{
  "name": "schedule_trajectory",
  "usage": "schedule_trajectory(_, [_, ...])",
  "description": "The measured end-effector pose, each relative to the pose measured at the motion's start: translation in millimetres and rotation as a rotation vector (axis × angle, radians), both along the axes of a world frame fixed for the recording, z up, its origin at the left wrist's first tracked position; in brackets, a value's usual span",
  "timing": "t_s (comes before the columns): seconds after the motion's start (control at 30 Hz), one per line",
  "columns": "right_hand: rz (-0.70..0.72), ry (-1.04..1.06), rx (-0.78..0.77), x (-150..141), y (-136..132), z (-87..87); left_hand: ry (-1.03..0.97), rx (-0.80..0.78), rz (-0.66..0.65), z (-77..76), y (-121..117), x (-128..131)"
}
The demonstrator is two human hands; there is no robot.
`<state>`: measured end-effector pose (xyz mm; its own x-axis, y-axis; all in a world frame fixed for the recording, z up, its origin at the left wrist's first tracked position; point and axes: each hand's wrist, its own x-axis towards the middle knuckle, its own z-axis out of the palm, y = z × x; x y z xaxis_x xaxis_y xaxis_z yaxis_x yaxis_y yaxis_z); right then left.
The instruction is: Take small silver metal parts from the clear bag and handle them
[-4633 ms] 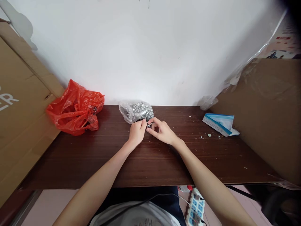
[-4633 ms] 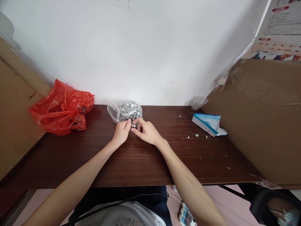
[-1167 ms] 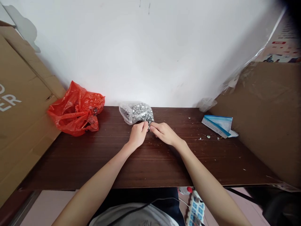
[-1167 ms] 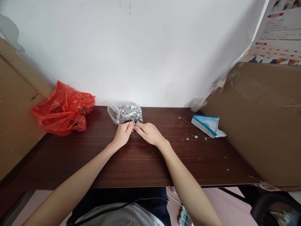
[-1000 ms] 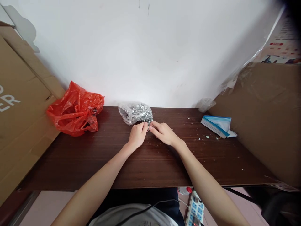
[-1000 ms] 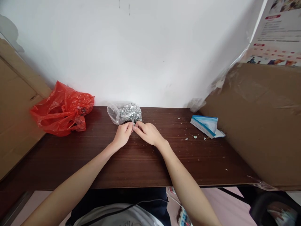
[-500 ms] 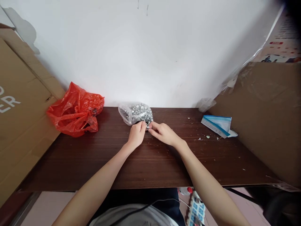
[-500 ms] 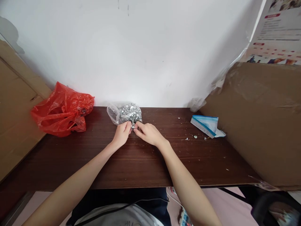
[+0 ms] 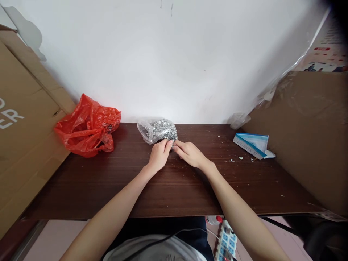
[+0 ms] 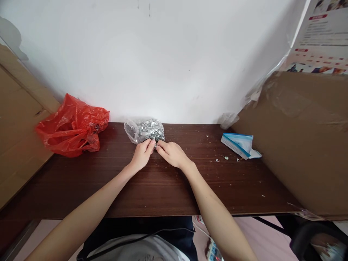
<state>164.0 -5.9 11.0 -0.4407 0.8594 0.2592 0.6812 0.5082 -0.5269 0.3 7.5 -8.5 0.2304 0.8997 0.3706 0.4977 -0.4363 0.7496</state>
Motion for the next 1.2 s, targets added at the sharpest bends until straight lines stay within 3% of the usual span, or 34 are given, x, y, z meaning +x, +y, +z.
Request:
schedule_trajectory(0.33, [-0.071, 0.235, -0.070, 3.8, 5.3, -4.6, -0.427, -0.235, -0.245, -4.5, 5.8, 6.1])
schedule_trajectory(0.5, [-0.038, 0.365, -0.144, 7.2, 9.9, -8.4, -0.445, -0.240, -0.214, -3.2, 6.4, 5.9])
schedule_trajectory(0.6, [-0.039, 0.552, -0.234, 14.7, 16.8, -10.3, -0.446, -0.226, -0.163, -2.6, 6.7, 4.9])
schedule_trajectory(0.67, [-0.058, 0.643, -0.195, 19.1, 20.5, -10.8, -0.441, -0.207, -0.123, -3.1, 7.0, 4.5])
schedule_trajectory(1.0, [0.009, 0.584, -0.172, 13.6, 17.9, -12.8, -0.401, -0.099, -0.096, -5.6, 8.2, 3.1])
schedule_trajectory(1.2, [0.001, 0.445, -0.129, 11.4, 13.3, -10.6, -0.368, -0.085, -0.110, -6.0, 7.9, 2.4])
